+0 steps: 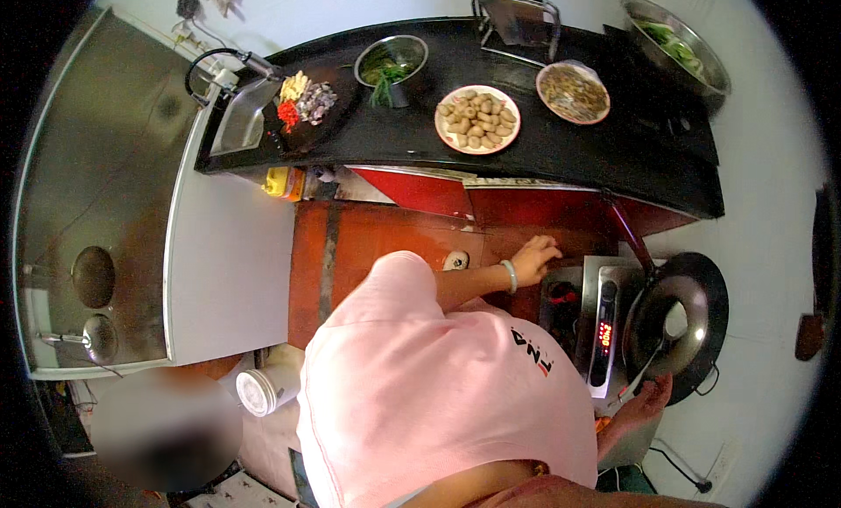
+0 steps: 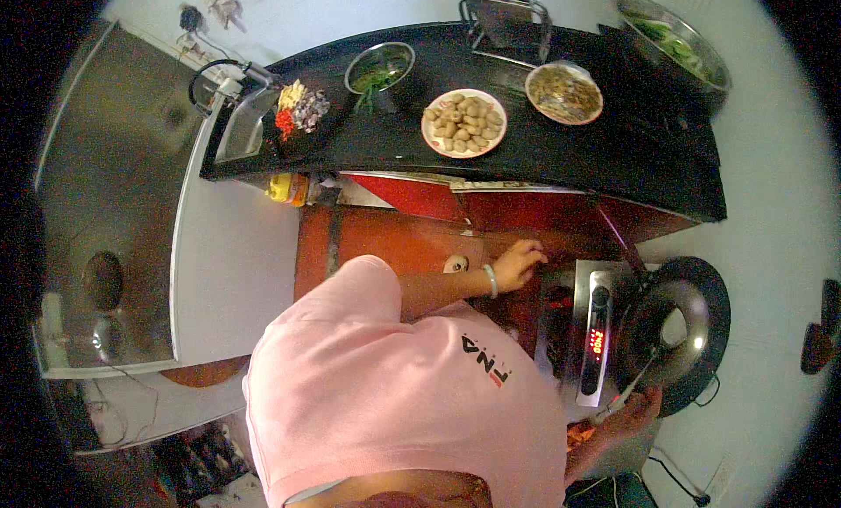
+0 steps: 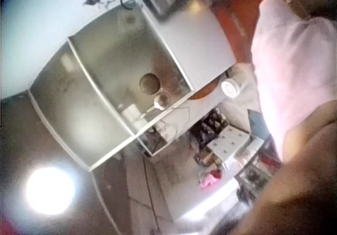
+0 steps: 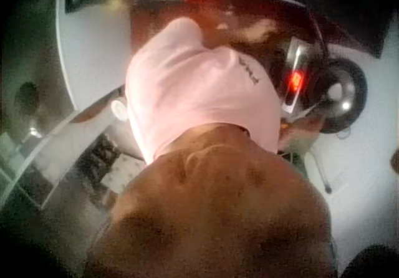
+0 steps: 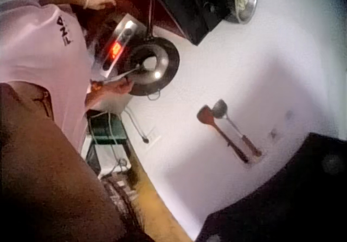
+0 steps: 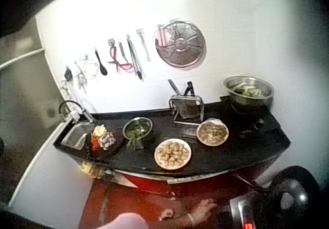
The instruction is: The person washes a wok and spatula in the sink, then uses scissors to trim the stems off mushrooms over the sink.
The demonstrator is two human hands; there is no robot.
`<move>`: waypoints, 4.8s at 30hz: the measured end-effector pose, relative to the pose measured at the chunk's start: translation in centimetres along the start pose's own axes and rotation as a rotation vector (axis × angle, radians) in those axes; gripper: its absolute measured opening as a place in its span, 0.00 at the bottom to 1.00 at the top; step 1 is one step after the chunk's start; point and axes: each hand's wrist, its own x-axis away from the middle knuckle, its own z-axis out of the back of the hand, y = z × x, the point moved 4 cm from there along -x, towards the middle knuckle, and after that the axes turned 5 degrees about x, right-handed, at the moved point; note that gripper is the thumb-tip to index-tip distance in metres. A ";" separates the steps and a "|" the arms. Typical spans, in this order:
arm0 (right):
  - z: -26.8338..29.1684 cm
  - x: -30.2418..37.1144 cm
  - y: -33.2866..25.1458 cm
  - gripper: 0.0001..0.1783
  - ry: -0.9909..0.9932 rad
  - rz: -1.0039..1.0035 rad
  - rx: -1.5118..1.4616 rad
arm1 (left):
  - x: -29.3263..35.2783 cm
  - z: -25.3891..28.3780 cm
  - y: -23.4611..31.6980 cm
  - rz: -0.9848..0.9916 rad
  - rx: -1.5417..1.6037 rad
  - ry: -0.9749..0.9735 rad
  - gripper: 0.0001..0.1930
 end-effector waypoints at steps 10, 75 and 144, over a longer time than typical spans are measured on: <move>-16.5 0.3 -14.7 0.16 -0.155 0.045 -0.032 | 7.6 18.9 -14.1 0.389 0.078 0.465 0.16; -32.3 35.4 -45.6 0.17 -0.139 -0.131 0.309 | 14.8 76.3 -29.9 -0.123 -0.549 0.885 0.18; 29.5 125.0 -16.0 0.10 0.882 -1.633 0.177 | 104.3 -31.0 25.8 -0.228 0.178 -1.796 0.09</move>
